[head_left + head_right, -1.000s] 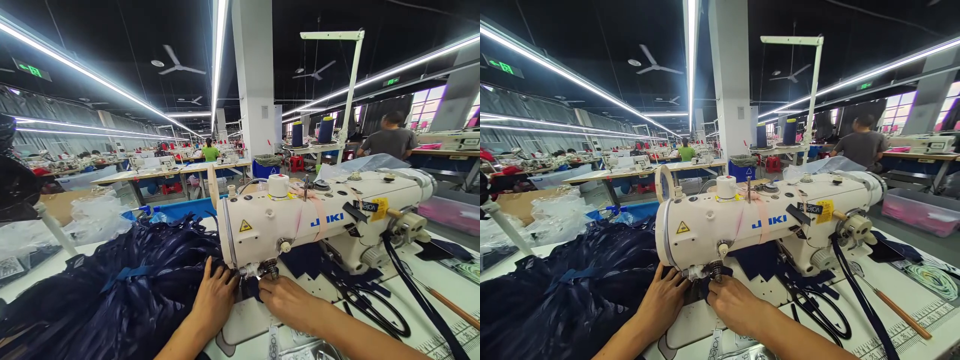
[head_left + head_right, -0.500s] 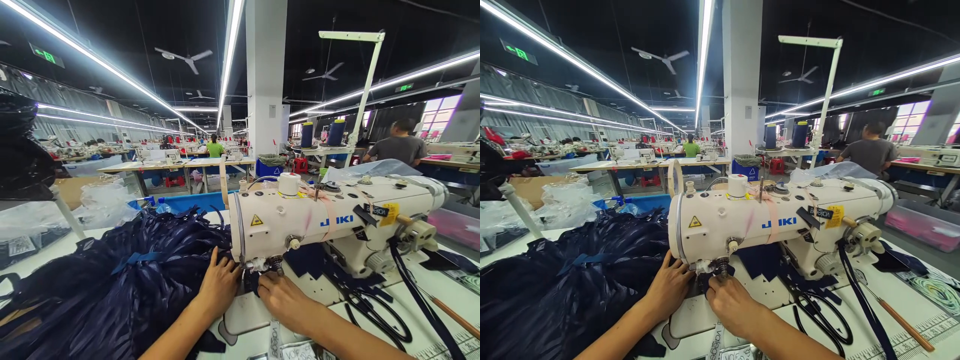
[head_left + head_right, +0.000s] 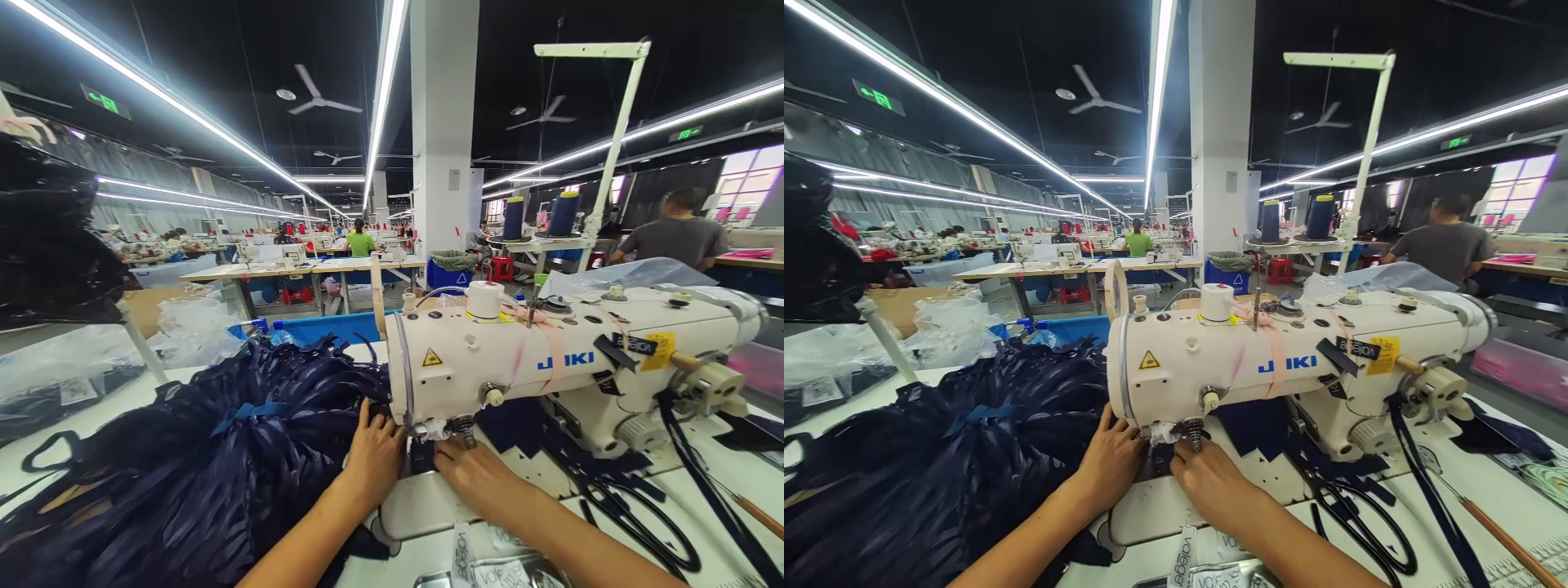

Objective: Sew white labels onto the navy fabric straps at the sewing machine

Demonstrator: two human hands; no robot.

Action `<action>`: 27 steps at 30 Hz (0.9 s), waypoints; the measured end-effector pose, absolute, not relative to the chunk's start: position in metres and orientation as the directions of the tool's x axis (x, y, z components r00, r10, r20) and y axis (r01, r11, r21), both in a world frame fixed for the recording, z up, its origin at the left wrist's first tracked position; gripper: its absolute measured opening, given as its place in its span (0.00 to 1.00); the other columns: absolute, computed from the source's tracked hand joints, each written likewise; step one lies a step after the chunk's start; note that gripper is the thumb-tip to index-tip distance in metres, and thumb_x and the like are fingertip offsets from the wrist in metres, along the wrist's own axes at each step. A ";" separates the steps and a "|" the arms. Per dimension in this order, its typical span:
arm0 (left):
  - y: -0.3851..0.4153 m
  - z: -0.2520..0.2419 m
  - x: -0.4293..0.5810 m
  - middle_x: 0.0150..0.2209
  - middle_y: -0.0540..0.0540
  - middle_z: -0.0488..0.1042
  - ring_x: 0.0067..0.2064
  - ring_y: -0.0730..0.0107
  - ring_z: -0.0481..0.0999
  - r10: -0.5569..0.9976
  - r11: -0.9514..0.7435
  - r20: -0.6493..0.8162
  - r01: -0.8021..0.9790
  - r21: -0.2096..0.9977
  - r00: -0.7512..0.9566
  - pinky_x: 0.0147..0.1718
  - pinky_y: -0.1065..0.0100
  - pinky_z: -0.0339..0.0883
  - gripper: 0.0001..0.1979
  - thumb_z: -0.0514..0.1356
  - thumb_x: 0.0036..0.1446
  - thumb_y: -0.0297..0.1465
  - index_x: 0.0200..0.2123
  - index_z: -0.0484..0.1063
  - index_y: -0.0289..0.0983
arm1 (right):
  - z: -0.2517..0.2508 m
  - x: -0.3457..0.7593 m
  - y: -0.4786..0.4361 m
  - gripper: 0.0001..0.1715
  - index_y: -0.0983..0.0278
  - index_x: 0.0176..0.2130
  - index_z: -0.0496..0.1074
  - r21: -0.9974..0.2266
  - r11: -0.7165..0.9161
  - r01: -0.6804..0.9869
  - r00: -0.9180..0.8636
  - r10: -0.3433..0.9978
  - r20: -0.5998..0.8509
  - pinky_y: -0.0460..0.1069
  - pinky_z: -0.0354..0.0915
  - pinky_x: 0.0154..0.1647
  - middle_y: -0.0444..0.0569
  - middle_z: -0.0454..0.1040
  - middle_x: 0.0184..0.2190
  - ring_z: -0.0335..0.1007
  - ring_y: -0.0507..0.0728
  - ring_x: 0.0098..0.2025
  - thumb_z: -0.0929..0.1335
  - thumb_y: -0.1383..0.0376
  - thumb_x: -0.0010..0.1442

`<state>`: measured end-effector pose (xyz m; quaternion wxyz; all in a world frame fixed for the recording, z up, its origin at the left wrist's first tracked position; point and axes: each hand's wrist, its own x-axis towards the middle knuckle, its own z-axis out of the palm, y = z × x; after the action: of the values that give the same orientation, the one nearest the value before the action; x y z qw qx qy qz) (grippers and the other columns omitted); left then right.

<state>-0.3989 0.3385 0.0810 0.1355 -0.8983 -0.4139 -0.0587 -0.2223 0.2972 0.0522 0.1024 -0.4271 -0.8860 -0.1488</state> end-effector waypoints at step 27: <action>0.268 0.137 -0.488 0.28 0.51 0.74 0.32 0.69 0.72 0.538 -0.730 0.495 0.671 -0.131 0.682 0.35 0.69 0.61 0.11 0.49 0.54 0.26 0.28 0.70 0.40 | 0.089 -0.176 0.267 0.11 0.69 0.40 0.69 -0.080 0.528 0.846 -0.500 0.836 0.226 0.51 0.62 0.44 0.53 0.70 0.40 0.65 0.59 0.43 0.64 0.69 0.55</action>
<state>-0.4875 0.2684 0.1366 0.1529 -0.9043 -0.3344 -0.2170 -0.1758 0.2673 0.0893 0.1188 -0.4855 -0.8659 -0.0204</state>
